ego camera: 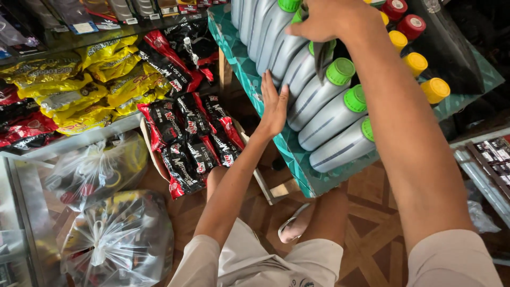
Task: Organizing and wiping motor oil bottles on a display shelf.
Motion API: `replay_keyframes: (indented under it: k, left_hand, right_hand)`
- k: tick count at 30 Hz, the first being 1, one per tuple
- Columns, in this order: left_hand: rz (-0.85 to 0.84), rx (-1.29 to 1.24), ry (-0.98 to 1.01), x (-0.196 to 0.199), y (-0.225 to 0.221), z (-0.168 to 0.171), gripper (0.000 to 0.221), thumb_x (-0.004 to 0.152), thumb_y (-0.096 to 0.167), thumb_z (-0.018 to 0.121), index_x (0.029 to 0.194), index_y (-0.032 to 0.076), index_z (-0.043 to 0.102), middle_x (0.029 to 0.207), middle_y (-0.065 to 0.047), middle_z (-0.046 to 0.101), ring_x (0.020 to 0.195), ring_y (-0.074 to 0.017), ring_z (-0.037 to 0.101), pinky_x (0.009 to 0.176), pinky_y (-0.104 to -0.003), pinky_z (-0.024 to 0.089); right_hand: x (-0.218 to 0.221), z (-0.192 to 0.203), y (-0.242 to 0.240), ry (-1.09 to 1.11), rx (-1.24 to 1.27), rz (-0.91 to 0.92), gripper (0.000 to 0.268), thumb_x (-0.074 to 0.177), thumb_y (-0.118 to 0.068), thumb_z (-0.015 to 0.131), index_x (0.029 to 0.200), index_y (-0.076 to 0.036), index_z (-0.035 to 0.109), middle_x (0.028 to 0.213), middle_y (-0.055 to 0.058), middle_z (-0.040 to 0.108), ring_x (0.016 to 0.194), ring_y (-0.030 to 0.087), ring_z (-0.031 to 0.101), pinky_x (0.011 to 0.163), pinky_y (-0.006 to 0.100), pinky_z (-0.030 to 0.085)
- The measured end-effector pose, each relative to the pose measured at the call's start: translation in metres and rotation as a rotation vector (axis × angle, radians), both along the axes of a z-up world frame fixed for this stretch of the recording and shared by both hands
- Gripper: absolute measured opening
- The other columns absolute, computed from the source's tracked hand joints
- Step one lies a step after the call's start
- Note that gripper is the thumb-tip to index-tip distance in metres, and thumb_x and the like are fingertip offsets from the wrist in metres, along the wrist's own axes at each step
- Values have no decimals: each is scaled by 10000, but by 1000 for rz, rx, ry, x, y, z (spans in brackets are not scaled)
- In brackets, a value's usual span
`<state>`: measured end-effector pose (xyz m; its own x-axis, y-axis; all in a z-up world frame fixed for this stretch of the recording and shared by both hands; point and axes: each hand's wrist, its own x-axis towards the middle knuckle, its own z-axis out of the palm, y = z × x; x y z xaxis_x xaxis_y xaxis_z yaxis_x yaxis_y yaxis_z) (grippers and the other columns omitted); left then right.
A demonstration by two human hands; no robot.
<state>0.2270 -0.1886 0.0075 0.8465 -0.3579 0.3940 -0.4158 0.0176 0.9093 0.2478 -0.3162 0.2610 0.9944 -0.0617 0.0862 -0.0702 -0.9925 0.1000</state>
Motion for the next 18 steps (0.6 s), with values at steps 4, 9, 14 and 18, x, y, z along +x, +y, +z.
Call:
replay_keyframes:
  k: [4, 9, 14, 18]
  left_hand:
    - [77, -3, -59, 4, 8, 0, 791, 1058, 450, 463, 1580, -60, 156, 1608, -319, 279, 1455, -441, 344, 1223, -509, 245]
    - [76, -56, -103, 25, 20, 0, 821, 1002, 422, 628, 1563, -38, 246, 1529, -278, 404, 1389, -406, 439, 1192, -478, 329]
    - [50, -51, -91, 36, 42, 12, 871, 945, 377, 753, 1538, -27, 261, 1478, -270, 420, 1358, -384, 475, 1154, -475, 417]
    - [14, -111, -44, 48, 71, 24, 874, 722, 234, 918, 1380, 6, 389, 1213, -227, 658, 1050, -313, 705, 903, -397, 589]
  right_hand:
    - [-4, 3, 2, -12, 47, 110, 474, 950, -358, 799, 1223, 23, 730, 979, 209, 759, 649, 393, 715, 578, 505, 583]
    - [-3, 7, 16, 8, 81, 137, 426, 945, -348, 766, 1192, -3, 734, 971, 177, 756, 667, 384, 698, 601, 499, 558]
    - [-1, 4, 34, -29, 73, 189, 460, 956, -405, 779, 1186, -8, 757, 914, 166, 766, 638, 351, 713, 606, 468, 574]
    - [-6, 8, 61, -42, 14, 302, 425, 925, -370, 828, 1129, 0, 784, 859, 170, 772, 541, 285, 702, 538, 389, 573]
